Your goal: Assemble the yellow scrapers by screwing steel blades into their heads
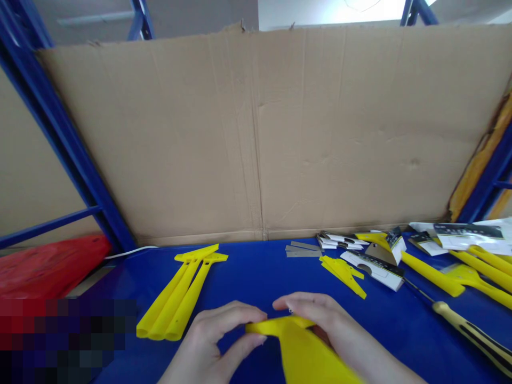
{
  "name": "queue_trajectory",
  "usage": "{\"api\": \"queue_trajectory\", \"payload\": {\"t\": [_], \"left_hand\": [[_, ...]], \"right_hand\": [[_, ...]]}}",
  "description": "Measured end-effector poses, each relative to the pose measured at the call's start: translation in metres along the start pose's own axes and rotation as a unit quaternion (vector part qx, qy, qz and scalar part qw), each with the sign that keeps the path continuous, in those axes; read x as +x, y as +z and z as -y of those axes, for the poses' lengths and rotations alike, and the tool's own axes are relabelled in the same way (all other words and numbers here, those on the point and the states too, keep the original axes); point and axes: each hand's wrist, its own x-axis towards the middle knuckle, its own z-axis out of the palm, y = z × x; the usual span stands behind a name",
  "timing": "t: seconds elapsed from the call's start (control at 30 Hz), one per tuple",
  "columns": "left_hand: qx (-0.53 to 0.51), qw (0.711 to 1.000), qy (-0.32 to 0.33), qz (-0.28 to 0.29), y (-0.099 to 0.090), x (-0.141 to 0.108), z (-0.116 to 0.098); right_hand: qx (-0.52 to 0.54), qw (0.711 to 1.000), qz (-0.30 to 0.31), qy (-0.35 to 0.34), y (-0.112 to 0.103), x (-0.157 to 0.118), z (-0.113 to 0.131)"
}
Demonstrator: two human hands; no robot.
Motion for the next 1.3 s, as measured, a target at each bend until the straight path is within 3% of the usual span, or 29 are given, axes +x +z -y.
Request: {"api": "queue_trajectory", "payload": {"t": [0.13, 0.3, 0.37, 0.53, 0.67, 0.77, 0.83, 0.9, 1.0, 1.07, 1.17, 1.3], "left_hand": [[-0.177, 0.966, -0.187, -0.026, 0.007, 0.002, 0.000], [-0.424, 0.853, -0.303, 0.019, 0.000, -0.003, -0.003], [-0.465, 0.828, -0.312, 0.026, -0.005, -0.006, -0.006], [-0.377, 0.851, -0.366, 0.014, -0.018, -0.008, -0.013], [-0.377, 0.853, -0.354, 0.065, -0.025, -0.004, -0.013], [-0.371, 0.864, -0.341, 0.012, -0.028, -0.002, -0.013], [-0.353, 0.872, -0.337, -0.040, -0.029, -0.001, -0.013], [-0.337, 0.877, -0.336, -0.062, -0.030, 0.000, -0.013], [-0.324, 0.883, -0.337, -0.040, -0.031, 0.002, -0.014], [-0.322, 0.885, -0.336, -0.019, -0.031, 0.003, -0.014], [-0.319, 0.886, -0.337, -0.015, -0.028, 0.005, -0.010], [-0.306, 0.891, -0.331, -0.046, -0.020, 0.005, -0.001]], "right_hand": [[0.053, 0.998, 0.006, -0.020, 0.006, 0.009, -0.004], [-0.085, 0.994, -0.020, -0.069, 0.015, 0.007, -0.007], [-0.084, 0.992, -0.046, -0.079, 0.019, 0.004, -0.007], [-0.126, 0.986, -0.076, -0.084, 0.026, 0.001, -0.008], [-0.130, 0.987, -0.044, -0.083, 0.025, 0.006, -0.009], [-0.151, 0.983, -0.024, -0.098, 0.019, 0.011, -0.011], [-0.231, 0.962, -0.043, -0.138, 0.016, 0.015, -0.016], [-0.364, 0.905, -0.061, -0.213, 0.015, 0.018, -0.023], [-0.528, 0.798, -0.038, -0.287, 0.019, 0.024, -0.033], [-0.585, 0.758, -0.025, -0.287, 0.023, 0.028, -0.038], [-0.628, 0.730, -0.026, -0.268, 0.027, 0.031, -0.040], [-0.623, 0.724, -0.022, -0.295, 0.022, 0.024, -0.036]]}}
